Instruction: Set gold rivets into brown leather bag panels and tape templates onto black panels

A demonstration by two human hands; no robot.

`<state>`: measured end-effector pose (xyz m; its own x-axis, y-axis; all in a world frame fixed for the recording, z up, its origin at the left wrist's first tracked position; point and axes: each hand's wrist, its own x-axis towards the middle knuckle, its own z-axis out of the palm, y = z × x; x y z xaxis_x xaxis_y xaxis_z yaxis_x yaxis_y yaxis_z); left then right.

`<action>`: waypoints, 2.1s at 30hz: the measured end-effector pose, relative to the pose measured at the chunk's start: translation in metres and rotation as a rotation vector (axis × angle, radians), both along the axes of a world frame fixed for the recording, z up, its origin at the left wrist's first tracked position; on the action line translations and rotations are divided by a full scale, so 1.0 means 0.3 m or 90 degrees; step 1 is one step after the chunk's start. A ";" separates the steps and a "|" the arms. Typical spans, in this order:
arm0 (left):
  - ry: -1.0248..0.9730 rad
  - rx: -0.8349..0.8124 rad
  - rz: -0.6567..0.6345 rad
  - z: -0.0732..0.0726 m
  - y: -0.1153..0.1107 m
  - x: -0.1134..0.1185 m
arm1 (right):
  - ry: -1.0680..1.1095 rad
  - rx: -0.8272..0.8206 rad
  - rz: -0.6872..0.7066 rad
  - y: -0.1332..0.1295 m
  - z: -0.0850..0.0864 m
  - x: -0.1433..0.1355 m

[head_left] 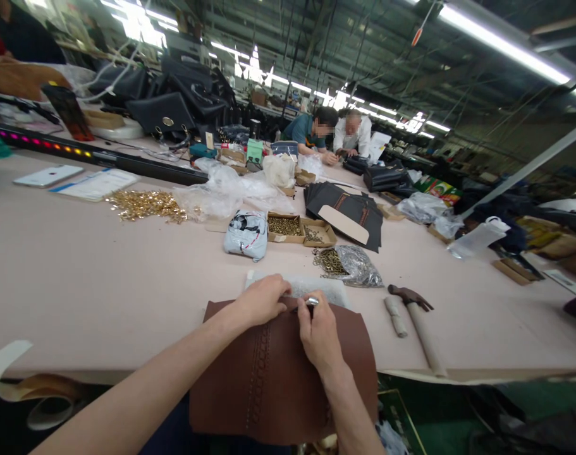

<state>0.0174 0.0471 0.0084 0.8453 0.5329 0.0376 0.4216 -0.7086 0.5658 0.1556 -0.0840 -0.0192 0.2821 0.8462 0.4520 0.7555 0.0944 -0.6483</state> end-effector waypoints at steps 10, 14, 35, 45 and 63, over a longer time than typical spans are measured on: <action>-0.163 -0.042 0.057 -0.119 -0.146 0.028 | -0.015 -0.033 -0.003 0.020 0.021 0.003; -0.192 -0.009 0.053 -0.160 -0.129 0.034 | -0.032 -0.024 -0.003 0.020 0.024 0.001; -0.269 0.025 0.025 -0.198 -0.092 0.041 | -0.011 -0.414 -0.548 -0.381 0.067 0.891; -0.229 -0.019 0.049 -0.134 -0.135 0.034 | 0.051 -0.302 -0.433 -0.344 0.123 0.826; -0.200 0.018 0.042 -0.127 -0.133 0.035 | -0.107 -0.225 0.061 -0.266 0.508 0.156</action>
<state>0.0280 0.0071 -0.0299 0.7533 0.5816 0.3071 0.2748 -0.7025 0.6565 0.2025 -0.1639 0.1331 0.1421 0.9765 0.1621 0.8521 -0.0374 -0.5221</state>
